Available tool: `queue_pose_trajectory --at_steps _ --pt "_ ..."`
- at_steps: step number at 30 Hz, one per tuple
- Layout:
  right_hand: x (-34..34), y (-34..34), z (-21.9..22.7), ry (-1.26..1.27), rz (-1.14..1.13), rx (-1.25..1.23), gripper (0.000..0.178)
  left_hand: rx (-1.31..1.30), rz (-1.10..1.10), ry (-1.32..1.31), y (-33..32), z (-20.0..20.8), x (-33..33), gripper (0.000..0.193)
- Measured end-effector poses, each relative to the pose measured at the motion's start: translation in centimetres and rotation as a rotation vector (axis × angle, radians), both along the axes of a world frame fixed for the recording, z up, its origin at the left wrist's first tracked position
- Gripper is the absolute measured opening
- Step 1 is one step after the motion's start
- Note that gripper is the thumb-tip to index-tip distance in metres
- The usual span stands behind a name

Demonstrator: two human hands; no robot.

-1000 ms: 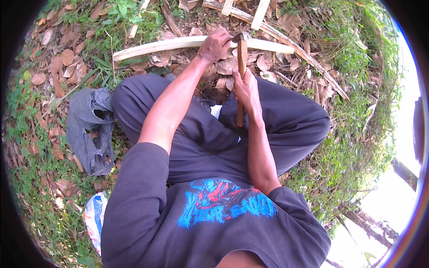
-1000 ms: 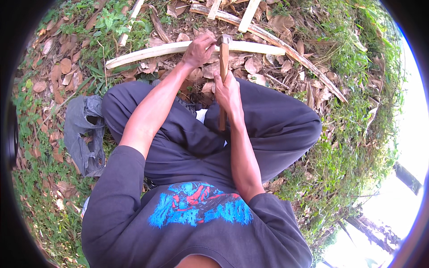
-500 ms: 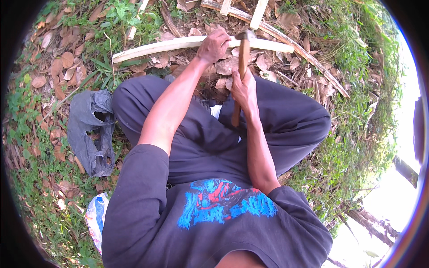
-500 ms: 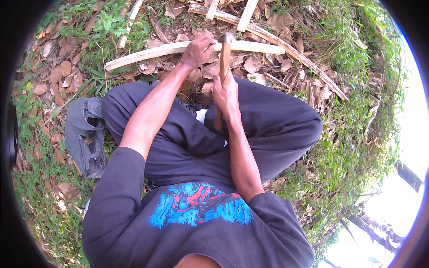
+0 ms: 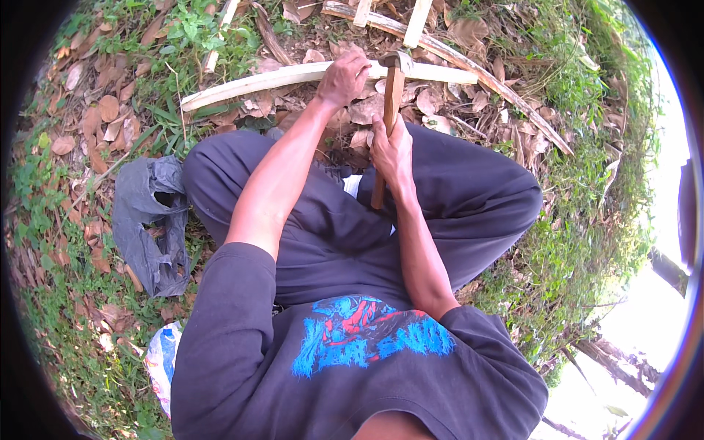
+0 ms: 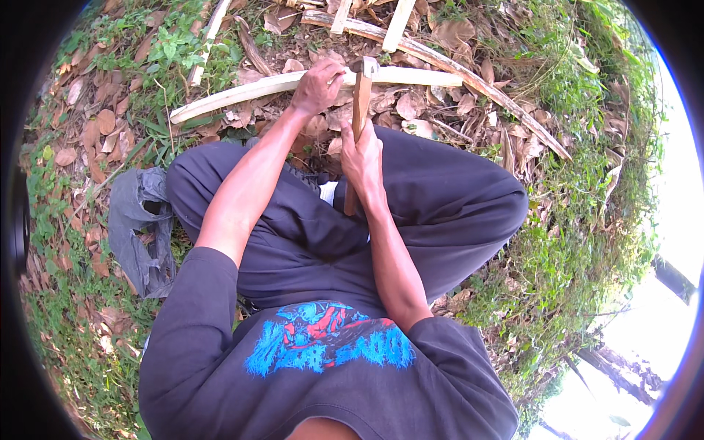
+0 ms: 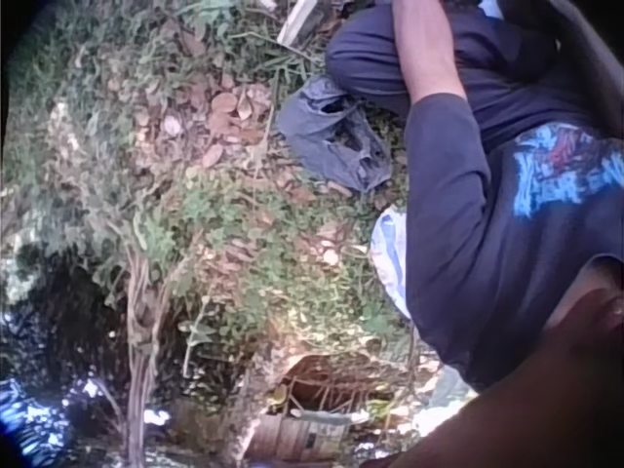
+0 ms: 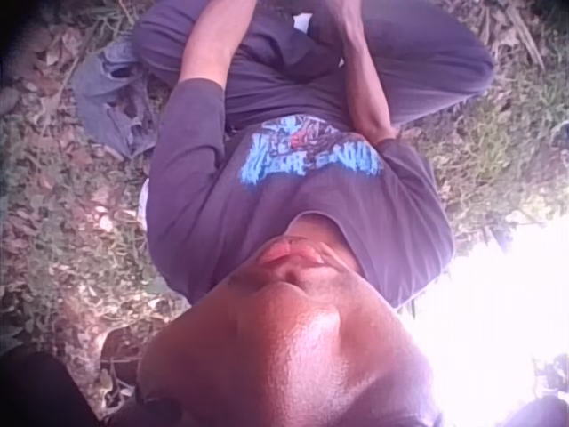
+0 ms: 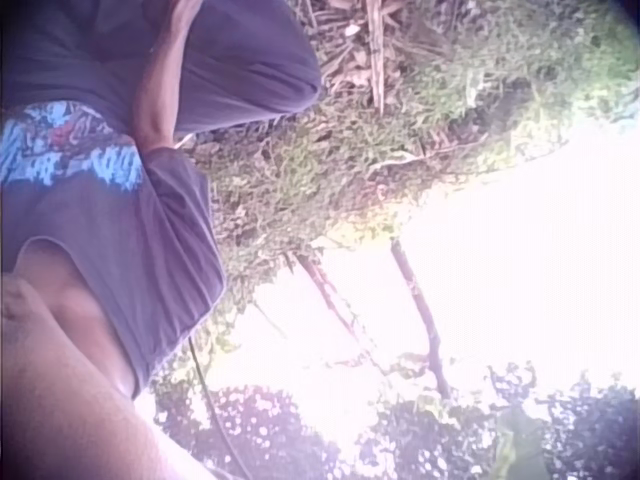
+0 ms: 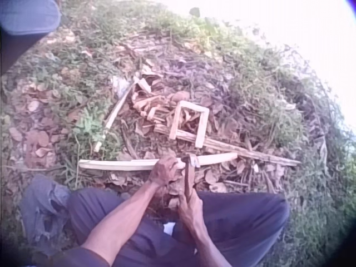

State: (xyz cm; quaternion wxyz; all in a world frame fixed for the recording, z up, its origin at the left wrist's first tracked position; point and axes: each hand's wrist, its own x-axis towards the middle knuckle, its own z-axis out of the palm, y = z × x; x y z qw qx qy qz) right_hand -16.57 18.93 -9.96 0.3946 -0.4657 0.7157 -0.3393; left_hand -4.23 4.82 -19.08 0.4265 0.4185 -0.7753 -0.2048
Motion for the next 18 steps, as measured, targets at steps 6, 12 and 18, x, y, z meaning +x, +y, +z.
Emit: queue_pose_trajectory --at_steps 6,12,18 --pt "0.1 -0.1 0.7 -0.085 0.007 0.054 0.031 -0.05 -0.013 0.014 -0.2 0.0 0.2 0.006" --pt "-0.5 0.1 -1.4 0.027 0.058 -0.013 0.03 -0.053 -0.031 -0.002 -0.2 0.5 0.1 0.006" --pt "0.1 -0.4 0.3 0.101 0.079 0.087 0.034 -0.028 -0.017 -0.007 0.0 0.3 0.2 0.006"
